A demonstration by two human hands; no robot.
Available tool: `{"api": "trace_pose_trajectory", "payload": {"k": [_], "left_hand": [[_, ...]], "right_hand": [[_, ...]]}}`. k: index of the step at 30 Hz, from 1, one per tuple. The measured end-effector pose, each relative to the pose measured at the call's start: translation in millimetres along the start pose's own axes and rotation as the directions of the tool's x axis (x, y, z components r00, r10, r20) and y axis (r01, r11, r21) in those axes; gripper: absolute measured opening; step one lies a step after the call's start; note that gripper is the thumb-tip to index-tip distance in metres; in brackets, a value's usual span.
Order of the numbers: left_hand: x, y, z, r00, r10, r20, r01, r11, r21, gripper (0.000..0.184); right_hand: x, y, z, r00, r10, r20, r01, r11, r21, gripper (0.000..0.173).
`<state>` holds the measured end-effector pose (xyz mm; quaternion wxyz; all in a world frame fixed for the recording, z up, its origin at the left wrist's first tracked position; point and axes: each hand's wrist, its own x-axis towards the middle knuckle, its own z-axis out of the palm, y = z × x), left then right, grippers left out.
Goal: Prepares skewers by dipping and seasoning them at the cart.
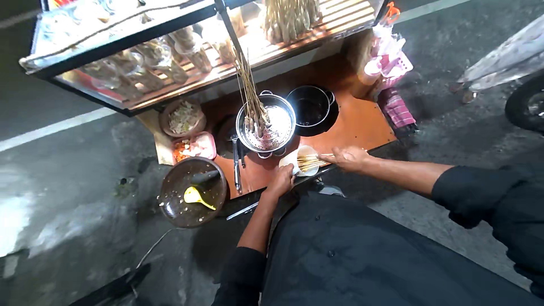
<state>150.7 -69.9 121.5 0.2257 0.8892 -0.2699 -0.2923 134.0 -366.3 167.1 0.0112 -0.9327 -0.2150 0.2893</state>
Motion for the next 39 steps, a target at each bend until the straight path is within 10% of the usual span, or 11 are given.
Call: {"api": "trace_pose_trajectory", "payload": {"k": [5, 9, 11, 14, 17, 22, 26, 31, 34, 36, 39], "left_hand": [[2, 1, 0, 0.999, -0.003, 0.04, 0.004, 1.0, -0.016, 0.03], [3, 0, -1, 0.999, 0.004, 0.044, -0.002, 0.999, -0.044, 0.033], [3, -2, -3, 0.999, 0.009, 0.043, -0.007, 0.999, -0.041, 0.033], [4, 2, -4, 0.998, 0.001, 0.069, -0.001, 1.0, -0.005, 0.032], [6, 2, -3, 0.998, 0.008, 0.066, -0.008, 1.0, -0.004, 0.031], [4, 5, -2, 0.999, 0.01, 0.053, -0.008, 1.0, -0.027, 0.03], [4, 6, -1, 0.997, 0.005, 0.075, -0.005, 1.0, 0.001, 0.029], [7, 8, -1, 0.998, -0.02, 0.067, 0.018, 1.0, 0.023, 0.025], [9, 12, 0, 0.999, -0.047, 0.025, 0.048, 0.999, -0.024, 0.028], [11, 16, 1, 0.998, -0.063, 0.003, 0.063, 0.997, -0.035, 0.029], [10, 20, -4, 0.995, -0.095, -0.016, 0.093, 0.992, -0.09, 0.029]], "right_hand": [[-6, -20, -5, 0.93, -0.006, 0.369, -0.152, 0.905, 0.398, 0.07], [-4, -1, -3, 0.842, -0.056, 0.537, -0.466, 0.426, 0.775, 0.048], [3, 13, -3, 0.919, -0.056, 0.389, -0.255, 0.669, 0.699, 0.062], [2, 17, -4, 0.998, -0.021, 0.051, 0.014, 0.992, 0.127, 0.073], [3, 19, 13, 0.988, -0.043, -0.147, 0.032, 0.997, -0.076, 0.074], [2, 3, 18, 0.963, 0.033, 0.267, -0.134, 0.92, 0.369, 0.051], [4, 19, 29, 0.879, -0.069, 0.472, -0.356, 0.562, 0.746, 0.051], [6, 33, 16, 0.993, -0.082, -0.084, 0.088, 0.994, 0.069, 0.071], [8, 36, 17, 0.996, -0.091, 0.002, 0.091, 0.992, 0.082, 0.066], [14, 38, 11, 0.958, -0.103, 0.268, -0.015, 0.913, 0.407, 0.05], [25, 54, 15, 0.816, -0.195, 0.544, -0.417, 0.452, 0.788, 0.03]]}}
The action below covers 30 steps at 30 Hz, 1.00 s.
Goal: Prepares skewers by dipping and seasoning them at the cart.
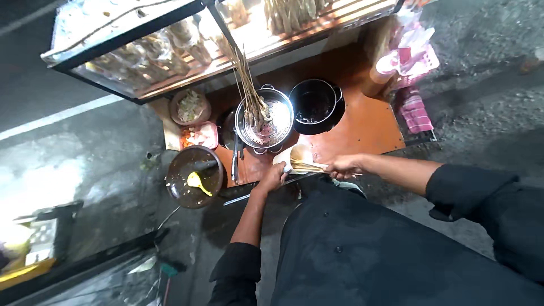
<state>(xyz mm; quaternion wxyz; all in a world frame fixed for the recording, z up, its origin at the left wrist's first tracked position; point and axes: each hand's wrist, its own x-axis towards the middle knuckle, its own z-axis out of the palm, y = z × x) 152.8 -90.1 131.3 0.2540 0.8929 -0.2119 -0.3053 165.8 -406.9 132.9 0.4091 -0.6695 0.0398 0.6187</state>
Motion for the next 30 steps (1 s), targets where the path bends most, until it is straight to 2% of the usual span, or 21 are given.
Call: {"api": "trace_pose_trajectory", "payload": {"k": [1, 2, 3, 4, 5, 7, 8, 10, 11, 13, 16, 17, 19, 21, 24, 27, 29, 30], "left_hand": [[-1, 0, -1, 1.0, -0.015, -0.005, 0.015, 1.0, -0.017, 0.029], [-3, 1, 0, 1.0, -0.027, -0.012, 0.027, 0.999, -0.032, 0.028], [-5, 2, 2, 0.999, -0.037, -0.017, 0.036, 0.999, -0.039, 0.028], [-7, 5, 4, 0.999, -0.041, -0.017, 0.04, 0.998, -0.044, 0.028], [-7, 9, 6, 0.999, -0.041, -0.011, 0.041, 0.998, -0.042, 0.029], [-4, 17, 12, 1.0, -0.026, -0.017, 0.026, 0.999, -0.027, 0.029], [-3, 21, 15, 0.999, -0.018, -0.029, 0.018, 1.0, -0.016, 0.029], [0, 28, 19, 0.999, -0.019, -0.033, 0.02, 1.0, 0.01, 0.029], [3, 31, 18, 0.999, -0.03, -0.025, 0.03, 0.999, 0.024, 0.028], [10, 34, 15, 0.998, -0.052, -0.02, 0.053, 0.998, 0.037, 0.027], [18, 36, 7, 0.996, -0.087, 0.002, 0.087, 0.995, 0.041, 0.028], [21, 37, 6, 0.995, -0.095, 0.008, 0.095, 0.995, 0.039, 0.029], [24, 37, 4, 0.996, -0.092, -0.012, 0.093, 0.996, 0.017, 0.03], [24, 33, 5, 0.996, -0.07, -0.059, 0.066, 0.996, -0.063, 0.032], [24, 29, 6, 0.981, -0.09, -0.174, 0.063, 0.986, -0.157, 0.039], [29, 28, 21, 0.903, -0.109, -0.416, 0.082, 0.993, -0.083, 0.047], [31, 32, 22, 0.876, -0.073, -0.476, 0.063, 0.997, -0.036, 0.048], [31, 37, 18, 0.878, -0.051, -0.476, 0.055, 0.998, -0.005, 0.049]], "right_hand": [[4, 4, -8, 0.995, 0.032, 0.097, -0.051, 0.977, 0.205, 0.028], [6, 8, -16, 0.982, 0.048, 0.181, -0.106, 0.941, 0.322, 0.027], [9, 10, -20, 0.97, 0.067, 0.232, -0.148, 0.924, 0.351, 0.029], [9, 10, -23, 0.968, 0.095, 0.234, -0.166, 0.937, 0.308, 0.033], [8, 8, -24, 0.975, 0.112, 0.195, -0.15, 0.969, 0.195, 0.037], [7, 6, -28, 0.997, 0.042, 0.061, -0.028, 0.977, -0.212, 0.047], [10, 7, -33, 0.999, -0.036, 0.025, 0.043, 0.906, -0.421, 0.05], [20, 13, -41, 0.977, -0.206, -0.055, 0.114, 0.721, -0.684, 0.046], [22, 18, -42, 0.944, -0.303, -0.127, 0.097, 0.626, -0.773, 0.038], [17, 22, -46, 0.822, -0.534, -0.198, 0.086, 0.46, -0.884, 0.031], [16, 18, -62, 0.606, -0.79, -0.092, 0.134, 0.215, -0.967, 0.046], [18, 15, -68, 0.57, -0.819, -0.062, 0.142, 0.173, -0.975, 0.048], [25, 11, -80, 0.569, -0.822, -0.033, 0.136, 0.133, -0.982, 0.054], [27, 10, -85, 0.61, -0.792, -0.018, 0.151, 0.139, -0.979, 0.059], [27, 12, -92, 0.647, -0.76, 0.063, 0.221, 0.109, -0.969, 0.054], [21, 9, -93, 0.699, -0.707, 0.11, 0.243, 0.091, -0.966, 0.056], [8, -2, -92, 0.686, -0.719, 0.114, 0.209, 0.045, -0.977, 0.058], [1, -7, -91, 0.649, -0.751, 0.122, 0.188, 0.003, -0.982, 0.057]]}}
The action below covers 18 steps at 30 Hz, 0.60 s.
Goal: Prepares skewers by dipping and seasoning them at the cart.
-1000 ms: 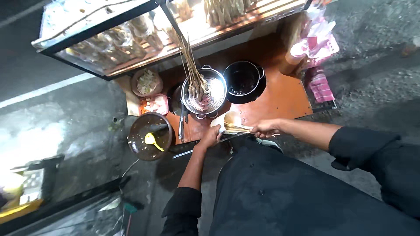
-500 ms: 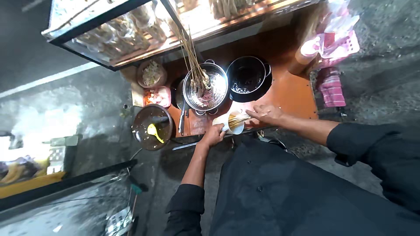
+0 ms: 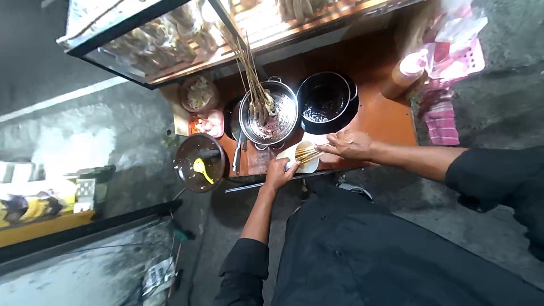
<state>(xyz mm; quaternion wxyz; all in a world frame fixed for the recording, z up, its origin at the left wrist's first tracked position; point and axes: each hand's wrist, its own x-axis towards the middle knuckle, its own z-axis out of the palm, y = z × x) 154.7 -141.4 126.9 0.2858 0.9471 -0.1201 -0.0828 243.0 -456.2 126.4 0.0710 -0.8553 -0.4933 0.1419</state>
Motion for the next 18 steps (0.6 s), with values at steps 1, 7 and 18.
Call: {"api": "trace_pose_trajectory", "payload": {"k": [1, 7, 18], "left_hand": [[0, 6, -5, 1.0, 0.019, 0.01, -0.02, 1.0, 0.02, 0.049], [16, 46, -49, 0.951, 0.098, -0.295, -0.068, 0.991, 0.112, 0.054], [33, 66, -104, 0.856, 0.197, -0.478, -0.131, 0.977, 0.168, 0.059]], "right_hand": [[-2, -4, -8, 0.998, -0.021, -0.056, 0.018, 0.999, -0.047, 0.055], [-24, -26, -82, 0.996, 0.089, -0.006, -0.089, 0.995, -0.034, 0.061], [-31, -49, -166, 0.936, 0.305, 0.178, -0.351, 0.863, 0.364, 0.068]]}}
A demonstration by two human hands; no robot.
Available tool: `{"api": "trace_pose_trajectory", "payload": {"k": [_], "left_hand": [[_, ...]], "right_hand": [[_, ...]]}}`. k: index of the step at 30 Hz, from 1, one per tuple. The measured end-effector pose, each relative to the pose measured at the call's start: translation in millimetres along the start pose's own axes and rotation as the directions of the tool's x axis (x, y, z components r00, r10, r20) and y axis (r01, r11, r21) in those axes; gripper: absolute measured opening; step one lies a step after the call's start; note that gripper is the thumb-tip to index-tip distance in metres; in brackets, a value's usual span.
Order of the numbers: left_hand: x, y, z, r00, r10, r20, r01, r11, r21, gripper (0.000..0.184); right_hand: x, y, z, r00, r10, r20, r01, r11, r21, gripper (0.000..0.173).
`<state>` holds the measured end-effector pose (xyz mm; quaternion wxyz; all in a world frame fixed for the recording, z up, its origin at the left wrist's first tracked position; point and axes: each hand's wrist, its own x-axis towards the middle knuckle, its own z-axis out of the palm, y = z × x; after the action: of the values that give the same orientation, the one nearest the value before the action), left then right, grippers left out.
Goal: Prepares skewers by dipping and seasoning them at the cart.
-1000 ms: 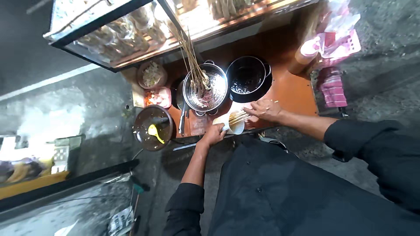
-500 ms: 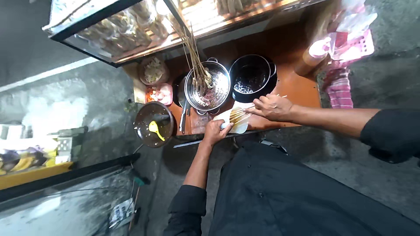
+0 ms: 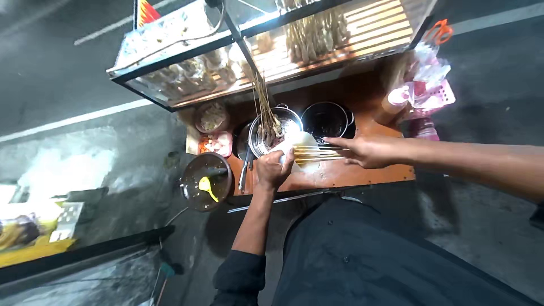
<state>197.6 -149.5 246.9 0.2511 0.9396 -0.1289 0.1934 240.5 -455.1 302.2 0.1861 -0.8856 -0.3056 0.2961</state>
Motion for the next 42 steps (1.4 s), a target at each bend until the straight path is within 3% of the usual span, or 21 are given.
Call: {"api": "trace_pose_trajectory", "payload": {"k": [2, 4, 7, 9, 10, 12, 14, 16, 19, 21, 22, 24, 26, 28, 31, 33, 34, 36, 38, 40, 42], "left_hand": [[4, -3, -2, 0.999, -0.022, -0.043, 0.02, 0.998, -0.057, 0.059], [6, -5, -3, 0.997, -0.017, -0.074, 0.01, 0.995, -0.095, 0.057], [5, -7, 0, 0.993, 0.032, -0.11, -0.041, 0.995, -0.087, 0.057], [0, -10, 2, 0.991, 0.057, -0.12, -0.069, 0.993, -0.097, 0.055], [-2, -13, 1, 0.991, 0.064, -0.121, -0.077, 0.991, -0.11, 0.056], [-2, -14, -3, 0.991, 0.062, -0.115, -0.077, 0.988, -0.132, 0.057], [-1, -15, -5, 0.994, 0.039, -0.104, -0.055, 0.987, -0.152, 0.059], [1, -17, -5, 0.995, 0.025, -0.097, -0.042, 0.982, -0.183, 0.06], [-1, -21, -3, 0.995, 0.04, -0.09, -0.054, 0.986, -0.16, 0.059], [-6, -22, -1, 0.995, 0.084, -0.052, -0.091, 0.986, -0.139, 0.057], [-7, -22, 0, 0.994, 0.104, -0.024, -0.107, 0.984, -0.14, 0.056], [-9, -22, 0, 0.992, 0.124, 0.018, -0.12, 0.98, -0.156, 0.057], [-9, -23, -1, 0.994, 0.104, 0.027, -0.096, 0.972, -0.213, 0.058], [-8, -24, -2, 0.998, 0.062, -0.016, -0.064, 0.963, -0.26, 0.058], [-5, -29, -6, 0.994, 0.036, -0.101, -0.058, 0.972, -0.227, 0.058], [-5, -28, -8, 0.991, 0.069, -0.116, -0.091, 0.977, -0.193, 0.056], [-5, -27, -9, 0.99, 0.078, -0.113, -0.099, 0.977, -0.187, 0.056], [-5, -27, -14, 0.991, 0.085, -0.1, -0.103, 0.977, -0.189, 0.055], [-3, -27, -21, 0.99, 0.096, -0.103, -0.114, 0.977, -0.183, 0.055], [-2, -27, -23, 0.989, 0.088, -0.115, -0.108, 0.978, -0.177, 0.054], [-5, -29, -21, 0.989, 0.083, -0.123, -0.105, 0.977, -0.184, 0.053]], "right_hand": [[-4, -1, 2, 0.962, -0.176, -0.211, 0.071, 0.901, -0.427, 0.066], [-9, -9, 9, 0.967, -0.142, -0.212, 0.014, 0.859, -0.512, 0.063], [-14, -33, 11, 0.991, 0.113, 0.073, -0.104, 0.988, -0.118, 0.039], [-11, -33, 5, 0.935, 0.159, 0.316, -0.269, 0.901, 0.341, 0.036], [-10, -32, -1, 0.928, 0.157, 0.337, -0.293, 0.867, 0.403, 0.038], [-12, -35, -13, 0.987, 0.103, 0.119, -0.109, 0.993, 0.046, 0.045], [-16, -35, -5, 0.986, -0.044, -0.159, -0.029, 0.901, -0.433, 0.058], [-17, -42, 9, 0.97, -0.048, -0.239, -0.09, 0.841, -0.534, 0.062], [-21, -63, 21, 0.99, 0.14, -0.004, -0.138, 0.971, -0.197, 0.046], [-15, -67, 19, 0.972, 0.169, 0.164, -0.202, 0.957, 0.207, 0.035], [-13, -65, 17, 0.979, 0.148, 0.14, -0.18, 0.949, 0.258, 0.033], [-13, -60, 7, 0.998, 0.038, -0.048, -0.041, 0.998, -0.056, 0.041], [-14, -53, 1, 0.981, -0.108, -0.159, 0.022, 0.884, -0.467, 0.05], [-13, -48, 7, 0.967, -0.146, -0.211, -0.01, 0.801, -0.599, 0.054], [-17, -60, 25, 0.988, 0.053, -0.143, -0.104, 0.921, -0.375, 0.057], [-15, -71, 24, 0.971, 0.231, 0.055, -0.233, 0.972, 0.022, 0.032], [-15, -74, 21, 0.935, 0.294, 0.201, -0.344, 0.891, 0.296, 0.033], [-16, -75, 12, 0.854, 0.358, 0.377, -0.519, 0.547, 0.656, 0.034], [-16, -75, 8, 0.862, 0.35, 0.366, -0.502, 0.493, 0.711, 0.035], [-16, -77, 2, 0.922, 0.262, 0.284, -0.38, 0.753, 0.537, 0.033], [-15, -81, 4, 0.947, 0.231, 0.222, -0.302, 0.873, 0.383, 0.025]]}}
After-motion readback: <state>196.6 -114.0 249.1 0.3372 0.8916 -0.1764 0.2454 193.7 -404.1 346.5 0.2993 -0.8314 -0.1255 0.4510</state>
